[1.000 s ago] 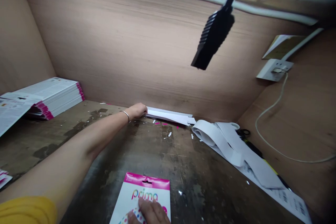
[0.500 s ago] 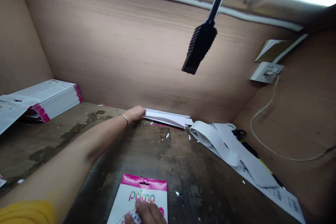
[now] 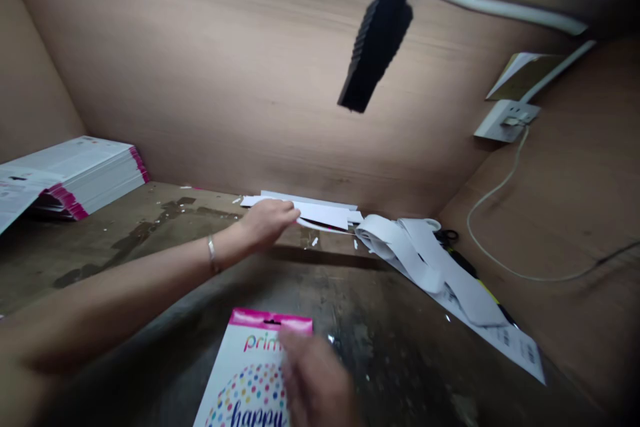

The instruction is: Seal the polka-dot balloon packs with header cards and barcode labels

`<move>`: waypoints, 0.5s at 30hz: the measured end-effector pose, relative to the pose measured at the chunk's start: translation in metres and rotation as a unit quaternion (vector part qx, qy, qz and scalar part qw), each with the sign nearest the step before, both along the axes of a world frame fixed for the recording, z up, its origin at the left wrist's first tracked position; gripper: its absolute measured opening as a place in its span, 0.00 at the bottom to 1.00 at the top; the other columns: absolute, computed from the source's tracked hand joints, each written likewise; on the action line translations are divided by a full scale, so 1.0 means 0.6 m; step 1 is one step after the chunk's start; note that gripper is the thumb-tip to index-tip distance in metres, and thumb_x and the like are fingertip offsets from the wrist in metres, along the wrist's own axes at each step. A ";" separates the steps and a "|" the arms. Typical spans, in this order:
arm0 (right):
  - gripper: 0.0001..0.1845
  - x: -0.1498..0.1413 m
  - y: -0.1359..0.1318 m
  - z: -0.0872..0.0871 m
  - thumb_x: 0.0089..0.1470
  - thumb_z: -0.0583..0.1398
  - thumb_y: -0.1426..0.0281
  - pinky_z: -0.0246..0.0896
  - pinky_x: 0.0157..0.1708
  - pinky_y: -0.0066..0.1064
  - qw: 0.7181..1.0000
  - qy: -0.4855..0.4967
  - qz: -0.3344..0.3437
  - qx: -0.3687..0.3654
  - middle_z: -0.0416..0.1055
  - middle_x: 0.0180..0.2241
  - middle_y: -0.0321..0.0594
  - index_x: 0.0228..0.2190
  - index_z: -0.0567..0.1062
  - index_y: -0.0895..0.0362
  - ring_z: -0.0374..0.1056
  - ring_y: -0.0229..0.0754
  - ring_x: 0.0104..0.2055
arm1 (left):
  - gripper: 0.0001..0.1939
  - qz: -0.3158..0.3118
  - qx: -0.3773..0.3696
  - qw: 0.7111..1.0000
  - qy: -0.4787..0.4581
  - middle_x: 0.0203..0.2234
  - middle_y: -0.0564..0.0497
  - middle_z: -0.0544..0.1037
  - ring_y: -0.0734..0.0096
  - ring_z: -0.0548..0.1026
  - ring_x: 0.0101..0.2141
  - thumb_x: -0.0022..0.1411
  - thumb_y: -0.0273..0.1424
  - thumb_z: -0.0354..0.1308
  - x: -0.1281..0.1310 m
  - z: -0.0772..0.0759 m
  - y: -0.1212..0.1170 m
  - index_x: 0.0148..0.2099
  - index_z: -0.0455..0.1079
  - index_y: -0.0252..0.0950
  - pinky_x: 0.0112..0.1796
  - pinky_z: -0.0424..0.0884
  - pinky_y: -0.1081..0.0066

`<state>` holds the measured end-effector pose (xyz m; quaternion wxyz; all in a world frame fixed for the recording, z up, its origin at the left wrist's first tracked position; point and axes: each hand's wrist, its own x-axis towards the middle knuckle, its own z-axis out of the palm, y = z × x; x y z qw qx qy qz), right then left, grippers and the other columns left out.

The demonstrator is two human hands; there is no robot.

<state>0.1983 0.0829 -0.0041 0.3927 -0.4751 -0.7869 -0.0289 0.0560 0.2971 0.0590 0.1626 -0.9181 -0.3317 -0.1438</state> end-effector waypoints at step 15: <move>0.24 0.068 -0.035 0.048 0.57 0.48 0.78 0.65 0.48 0.39 0.988 -0.134 -0.067 -0.043 0.69 0.49 0.54 0.55 0.62 0.69 0.66 0.48 0.49 | 0.34 0.136 -0.598 0.597 -0.518 0.45 0.38 0.71 0.63 0.76 0.32 0.57 0.56 0.47 -0.112 -0.002 -0.307 0.52 0.60 0.32 0.33 0.74 0.61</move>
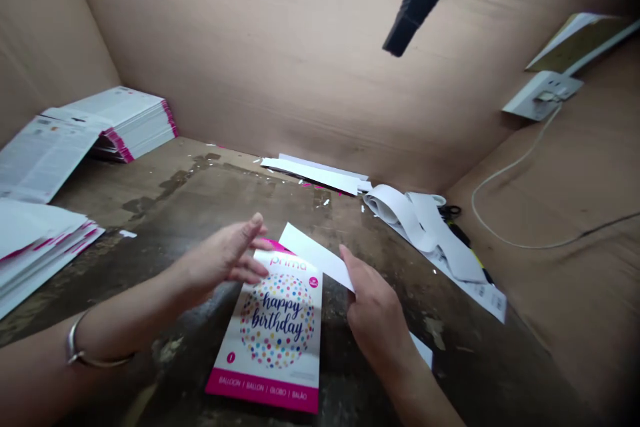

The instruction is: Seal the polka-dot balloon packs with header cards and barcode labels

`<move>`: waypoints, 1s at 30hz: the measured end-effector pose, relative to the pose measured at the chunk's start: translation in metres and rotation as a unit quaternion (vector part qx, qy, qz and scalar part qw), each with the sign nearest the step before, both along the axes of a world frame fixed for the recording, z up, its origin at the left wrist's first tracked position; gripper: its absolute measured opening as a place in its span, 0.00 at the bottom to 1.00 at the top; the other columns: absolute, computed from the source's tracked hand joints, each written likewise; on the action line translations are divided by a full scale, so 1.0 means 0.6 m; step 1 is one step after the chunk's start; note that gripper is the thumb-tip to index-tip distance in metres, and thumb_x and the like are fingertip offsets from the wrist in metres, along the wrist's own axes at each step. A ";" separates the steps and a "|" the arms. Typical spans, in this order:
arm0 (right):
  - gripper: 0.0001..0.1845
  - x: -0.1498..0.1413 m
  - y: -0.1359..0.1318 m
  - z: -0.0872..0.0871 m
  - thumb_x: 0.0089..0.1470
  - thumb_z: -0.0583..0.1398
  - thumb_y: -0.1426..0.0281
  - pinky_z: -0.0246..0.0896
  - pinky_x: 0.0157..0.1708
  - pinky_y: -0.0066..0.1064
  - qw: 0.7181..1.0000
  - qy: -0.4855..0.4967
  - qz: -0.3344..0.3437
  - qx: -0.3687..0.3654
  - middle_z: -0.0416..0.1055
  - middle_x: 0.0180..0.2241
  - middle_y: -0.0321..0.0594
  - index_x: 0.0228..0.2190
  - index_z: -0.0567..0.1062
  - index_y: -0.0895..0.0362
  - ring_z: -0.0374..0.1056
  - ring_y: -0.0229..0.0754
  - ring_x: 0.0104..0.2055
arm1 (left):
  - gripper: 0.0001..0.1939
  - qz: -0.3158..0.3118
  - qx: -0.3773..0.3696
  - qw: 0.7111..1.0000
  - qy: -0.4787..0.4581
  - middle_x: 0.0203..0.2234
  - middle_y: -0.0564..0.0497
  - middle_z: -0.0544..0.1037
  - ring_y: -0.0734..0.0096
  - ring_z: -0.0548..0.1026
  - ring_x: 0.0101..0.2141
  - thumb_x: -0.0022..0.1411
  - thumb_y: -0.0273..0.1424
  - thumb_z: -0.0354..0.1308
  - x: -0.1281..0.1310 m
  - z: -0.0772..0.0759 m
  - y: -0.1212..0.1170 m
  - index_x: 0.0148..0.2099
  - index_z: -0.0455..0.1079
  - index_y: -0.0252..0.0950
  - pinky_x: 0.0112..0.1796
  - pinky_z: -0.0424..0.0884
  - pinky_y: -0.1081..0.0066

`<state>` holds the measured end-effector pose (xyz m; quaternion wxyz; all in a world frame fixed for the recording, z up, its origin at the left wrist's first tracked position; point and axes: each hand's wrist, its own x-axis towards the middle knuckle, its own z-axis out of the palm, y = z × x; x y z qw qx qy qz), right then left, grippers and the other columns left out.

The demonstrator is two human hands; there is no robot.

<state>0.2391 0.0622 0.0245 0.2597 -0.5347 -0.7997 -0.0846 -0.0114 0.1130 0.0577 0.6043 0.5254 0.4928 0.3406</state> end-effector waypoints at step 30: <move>0.17 -0.084 0.016 0.001 0.57 0.53 0.62 0.49 0.23 0.26 0.917 0.134 0.009 -0.376 0.68 0.21 0.35 0.21 0.69 0.57 0.61 0.37 0.23 | 0.13 -0.173 0.540 0.671 0.478 0.46 0.43 0.75 0.59 0.71 0.45 0.64 0.26 0.49 -0.010 -0.124 -0.174 0.47 0.70 0.32 0.46 0.66 0.60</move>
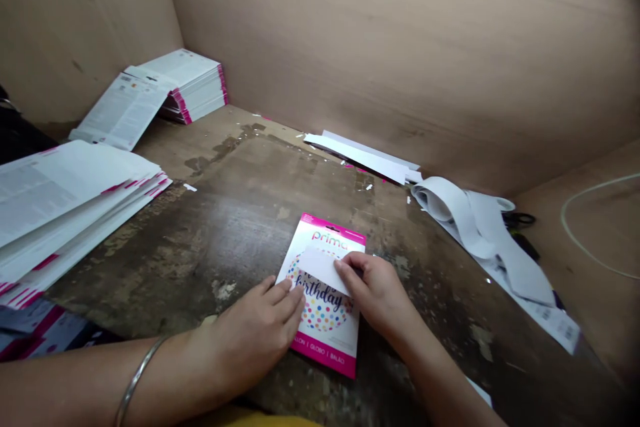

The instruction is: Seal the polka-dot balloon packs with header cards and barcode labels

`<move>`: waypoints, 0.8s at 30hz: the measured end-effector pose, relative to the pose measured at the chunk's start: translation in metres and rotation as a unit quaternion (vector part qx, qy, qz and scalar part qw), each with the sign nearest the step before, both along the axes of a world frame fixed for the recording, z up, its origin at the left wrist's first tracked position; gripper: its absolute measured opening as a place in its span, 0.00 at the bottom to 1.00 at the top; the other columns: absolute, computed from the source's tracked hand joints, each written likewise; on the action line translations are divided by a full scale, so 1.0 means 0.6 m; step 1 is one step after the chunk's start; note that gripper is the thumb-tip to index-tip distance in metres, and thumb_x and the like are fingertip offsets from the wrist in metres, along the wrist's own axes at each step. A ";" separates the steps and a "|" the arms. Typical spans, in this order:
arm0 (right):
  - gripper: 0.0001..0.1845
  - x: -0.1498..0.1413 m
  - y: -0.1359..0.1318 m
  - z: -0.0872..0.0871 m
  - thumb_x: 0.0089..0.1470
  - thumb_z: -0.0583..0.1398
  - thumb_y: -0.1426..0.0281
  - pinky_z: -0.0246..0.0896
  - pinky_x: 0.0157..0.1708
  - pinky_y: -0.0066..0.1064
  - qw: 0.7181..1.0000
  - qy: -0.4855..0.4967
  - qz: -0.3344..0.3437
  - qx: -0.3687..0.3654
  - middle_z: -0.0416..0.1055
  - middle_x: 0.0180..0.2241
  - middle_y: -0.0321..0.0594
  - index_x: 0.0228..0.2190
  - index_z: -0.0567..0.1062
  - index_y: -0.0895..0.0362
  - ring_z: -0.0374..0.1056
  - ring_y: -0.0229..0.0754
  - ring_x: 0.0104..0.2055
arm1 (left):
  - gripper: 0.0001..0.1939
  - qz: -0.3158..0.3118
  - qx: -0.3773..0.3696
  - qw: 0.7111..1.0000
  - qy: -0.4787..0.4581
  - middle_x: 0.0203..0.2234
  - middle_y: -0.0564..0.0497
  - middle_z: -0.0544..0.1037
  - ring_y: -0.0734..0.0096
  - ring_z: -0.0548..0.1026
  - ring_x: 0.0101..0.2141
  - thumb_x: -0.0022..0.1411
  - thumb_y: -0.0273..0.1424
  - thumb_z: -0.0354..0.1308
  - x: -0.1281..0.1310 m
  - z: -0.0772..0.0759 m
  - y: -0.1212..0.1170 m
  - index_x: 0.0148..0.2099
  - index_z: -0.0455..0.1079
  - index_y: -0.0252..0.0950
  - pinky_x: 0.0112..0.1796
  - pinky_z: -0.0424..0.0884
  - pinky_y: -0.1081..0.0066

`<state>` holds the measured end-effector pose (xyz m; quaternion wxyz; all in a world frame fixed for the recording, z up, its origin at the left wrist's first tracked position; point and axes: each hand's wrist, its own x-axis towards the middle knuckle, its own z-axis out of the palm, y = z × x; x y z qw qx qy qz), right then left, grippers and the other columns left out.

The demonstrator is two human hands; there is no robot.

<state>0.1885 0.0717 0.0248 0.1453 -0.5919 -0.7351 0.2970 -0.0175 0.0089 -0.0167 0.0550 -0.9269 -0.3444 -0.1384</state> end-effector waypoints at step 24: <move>0.16 -0.020 -0.079 -0.021 0.55 0.56 0.74 0.60 0.46 0.43 0.937 -0.197 0.114 0.266 0.69 0.49 0.48 0.46 0.72 0.58 0.61 0.52 0.47 | 0.10 -0.019 -0.025 0.999 0.017 0.47 0.39 0.74 0.50 0.70 0.49 0.63 0.29 0.51 0.001 -0.001 0.022 0.46 0.69 0.34 0.51 0.61 0.49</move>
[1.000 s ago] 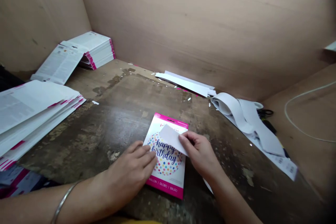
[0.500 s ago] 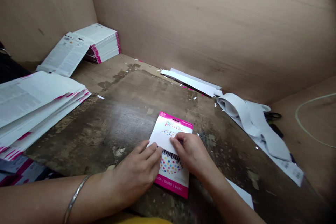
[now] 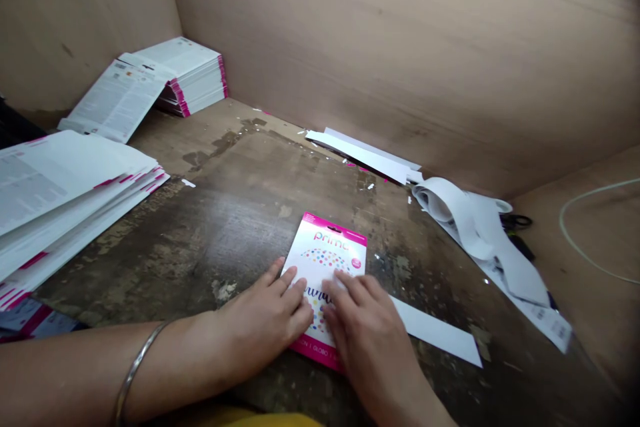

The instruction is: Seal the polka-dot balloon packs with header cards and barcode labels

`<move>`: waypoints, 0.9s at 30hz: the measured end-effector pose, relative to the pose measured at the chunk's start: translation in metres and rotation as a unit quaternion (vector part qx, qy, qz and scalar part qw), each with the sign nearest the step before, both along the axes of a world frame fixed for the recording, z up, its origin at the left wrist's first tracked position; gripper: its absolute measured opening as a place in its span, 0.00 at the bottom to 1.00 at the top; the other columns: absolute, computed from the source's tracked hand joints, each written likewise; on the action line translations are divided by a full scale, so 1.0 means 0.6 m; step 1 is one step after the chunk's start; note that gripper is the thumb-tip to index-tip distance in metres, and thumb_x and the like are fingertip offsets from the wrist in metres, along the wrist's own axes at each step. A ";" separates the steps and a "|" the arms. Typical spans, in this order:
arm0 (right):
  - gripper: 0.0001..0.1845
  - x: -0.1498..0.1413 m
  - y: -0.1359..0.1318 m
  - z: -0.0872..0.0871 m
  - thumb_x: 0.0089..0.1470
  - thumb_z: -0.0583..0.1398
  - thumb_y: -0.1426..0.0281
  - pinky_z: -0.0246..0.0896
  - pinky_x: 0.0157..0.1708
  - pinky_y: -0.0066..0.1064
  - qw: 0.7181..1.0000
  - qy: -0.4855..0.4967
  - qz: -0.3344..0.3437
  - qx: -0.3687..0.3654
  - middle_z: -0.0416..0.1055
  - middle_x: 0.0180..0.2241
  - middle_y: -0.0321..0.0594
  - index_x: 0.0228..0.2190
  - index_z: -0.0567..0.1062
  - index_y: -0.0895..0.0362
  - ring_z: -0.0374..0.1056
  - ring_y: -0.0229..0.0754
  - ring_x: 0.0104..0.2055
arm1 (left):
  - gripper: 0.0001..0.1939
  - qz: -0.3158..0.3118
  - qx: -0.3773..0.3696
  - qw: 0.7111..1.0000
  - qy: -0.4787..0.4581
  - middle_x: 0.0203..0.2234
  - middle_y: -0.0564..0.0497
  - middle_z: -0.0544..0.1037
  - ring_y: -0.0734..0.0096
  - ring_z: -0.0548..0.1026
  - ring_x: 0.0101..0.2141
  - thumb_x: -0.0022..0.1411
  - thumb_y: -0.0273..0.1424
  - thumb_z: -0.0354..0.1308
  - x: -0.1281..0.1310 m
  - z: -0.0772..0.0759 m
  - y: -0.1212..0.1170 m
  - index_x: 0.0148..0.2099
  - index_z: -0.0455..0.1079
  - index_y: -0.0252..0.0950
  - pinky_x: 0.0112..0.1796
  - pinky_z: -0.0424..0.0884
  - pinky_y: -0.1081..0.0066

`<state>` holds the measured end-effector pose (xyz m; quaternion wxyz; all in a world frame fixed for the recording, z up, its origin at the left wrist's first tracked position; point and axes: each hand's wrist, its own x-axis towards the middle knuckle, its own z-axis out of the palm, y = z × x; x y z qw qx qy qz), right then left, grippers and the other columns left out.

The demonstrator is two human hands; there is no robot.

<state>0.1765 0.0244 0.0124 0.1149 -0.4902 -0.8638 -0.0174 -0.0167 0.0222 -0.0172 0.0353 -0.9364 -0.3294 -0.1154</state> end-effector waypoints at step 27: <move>0.16 0.004 -0.050 -0.022 0.57 0.54 0.74 0.65 0.48 0.46 0.984 0.159 -0.068 0.039 0.67 0.52 0.52 0.46 0.73 0.63 0.62 0.52 0.50 | 0.29 0.245 -0.647 0.450 -0.564 0.41 0.41 0.77 0.57 0.78 0.36 0.53 0.34 0.63 0.053 0.050 0.061 0.54 0.57 0.35 0.37 0.75 0.59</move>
